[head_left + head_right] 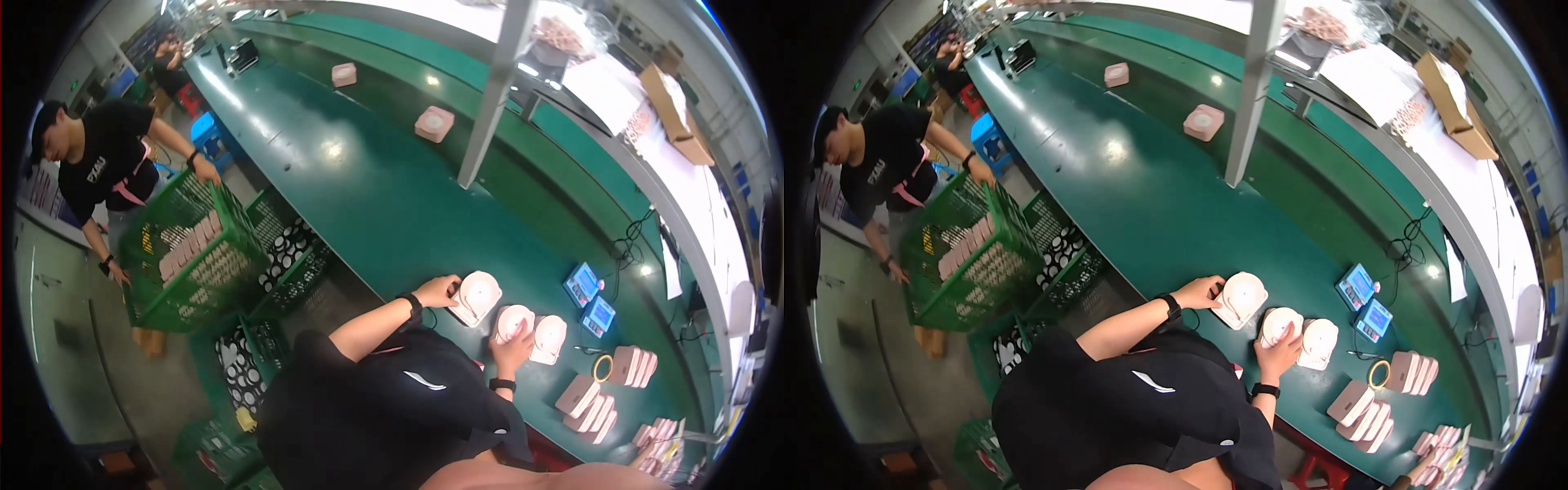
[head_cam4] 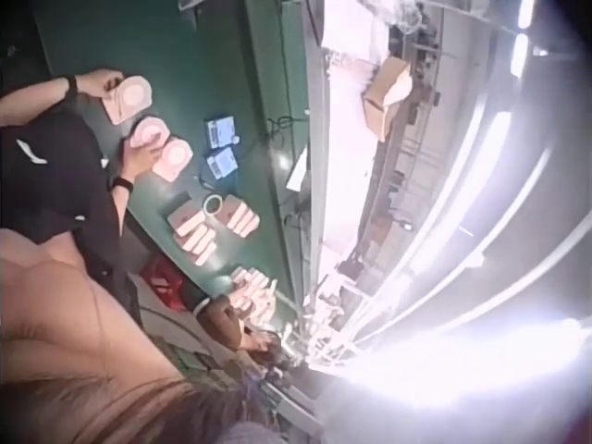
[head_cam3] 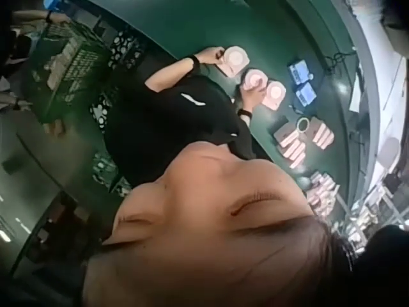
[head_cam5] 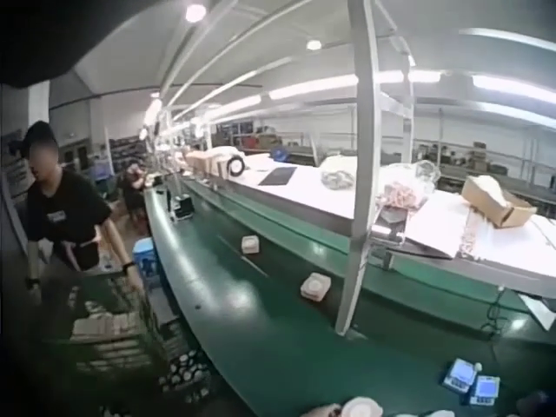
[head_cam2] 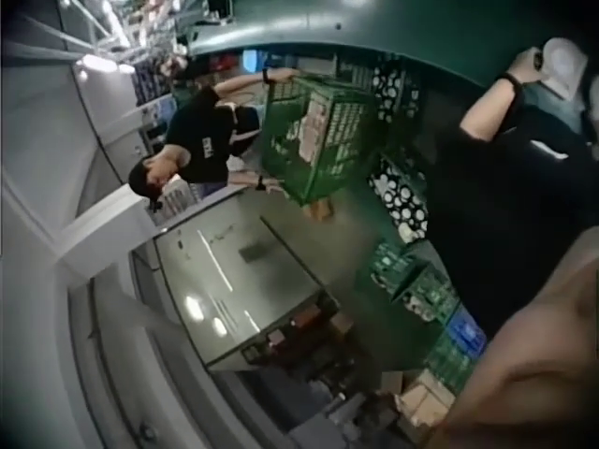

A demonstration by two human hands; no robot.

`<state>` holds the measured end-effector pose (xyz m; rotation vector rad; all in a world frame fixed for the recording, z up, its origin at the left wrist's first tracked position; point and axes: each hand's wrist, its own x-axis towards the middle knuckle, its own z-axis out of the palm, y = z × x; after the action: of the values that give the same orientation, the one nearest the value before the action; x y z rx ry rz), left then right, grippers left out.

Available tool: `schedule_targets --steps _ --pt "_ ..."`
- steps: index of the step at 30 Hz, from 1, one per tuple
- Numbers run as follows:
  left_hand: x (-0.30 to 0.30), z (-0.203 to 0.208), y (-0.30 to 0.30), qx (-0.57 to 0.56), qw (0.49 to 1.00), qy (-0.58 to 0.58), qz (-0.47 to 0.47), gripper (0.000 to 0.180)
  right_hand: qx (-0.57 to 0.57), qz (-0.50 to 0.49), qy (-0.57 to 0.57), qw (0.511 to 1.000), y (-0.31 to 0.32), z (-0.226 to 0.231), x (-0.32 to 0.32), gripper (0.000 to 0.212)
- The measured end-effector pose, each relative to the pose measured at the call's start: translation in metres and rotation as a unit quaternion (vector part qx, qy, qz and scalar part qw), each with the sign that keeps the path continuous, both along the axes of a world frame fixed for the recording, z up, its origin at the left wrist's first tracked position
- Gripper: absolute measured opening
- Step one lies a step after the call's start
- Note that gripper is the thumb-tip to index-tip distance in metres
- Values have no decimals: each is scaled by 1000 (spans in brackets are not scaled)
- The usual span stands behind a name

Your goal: The person picks up pink devices from a conveyor belt, places them on a testing machine, and then arranges them in a row on the work surface.

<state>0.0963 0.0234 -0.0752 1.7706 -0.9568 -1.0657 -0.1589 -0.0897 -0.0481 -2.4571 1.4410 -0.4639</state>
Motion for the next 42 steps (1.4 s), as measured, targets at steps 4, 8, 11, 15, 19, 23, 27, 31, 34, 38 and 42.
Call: schedule_targets --steps 4,8,11,15,19,23,27,31,34,38,42 --pt "-6 -22 -1 -40 998 21 32 58 -13 4 0 1000 -5 -10 -5 97" --pt "-6 -6 1 -28 998 -51 -7 57 -27 14 -7 1000 -1 -14 -6 97" --pt "-11 -6 1 -18 999 -38 -10 57 -33 11 -4 999 -3 -17 -7 97" --pt "-3 -12 0 -27 999 -22 20 57 -36 16 2 999 -6 -22 -9 97" --pt "-6 -12 0 -18 1000 -14 18 57 -44 38 -15 998 -4 -18 -10 98" --pt "-8 -9 3 -21 999 -8 28 57 -41 34 -17 998 -5 -18 -7 99" --pt "-5 -11 3 -19 999 22 36 57 -36 32 -3 999 -6 -20 -9 99" --pt "-9 -10 1 -19 1000 -12 0 56 -47 31 -3 998 -5 -19 -11 100" --pt "-5 -10 0 -22 1000 1 1 56 -42 17 -4 999 -4 -16 -10 100" --pt "-4 -22 1 -32 999 38 12 55 -2 -13 9 1000 -4 -14 -8 102" --pt "-4 -25 4 -38 999 17 5 55 -17 -4 1 1000 0 -14 -7 103"
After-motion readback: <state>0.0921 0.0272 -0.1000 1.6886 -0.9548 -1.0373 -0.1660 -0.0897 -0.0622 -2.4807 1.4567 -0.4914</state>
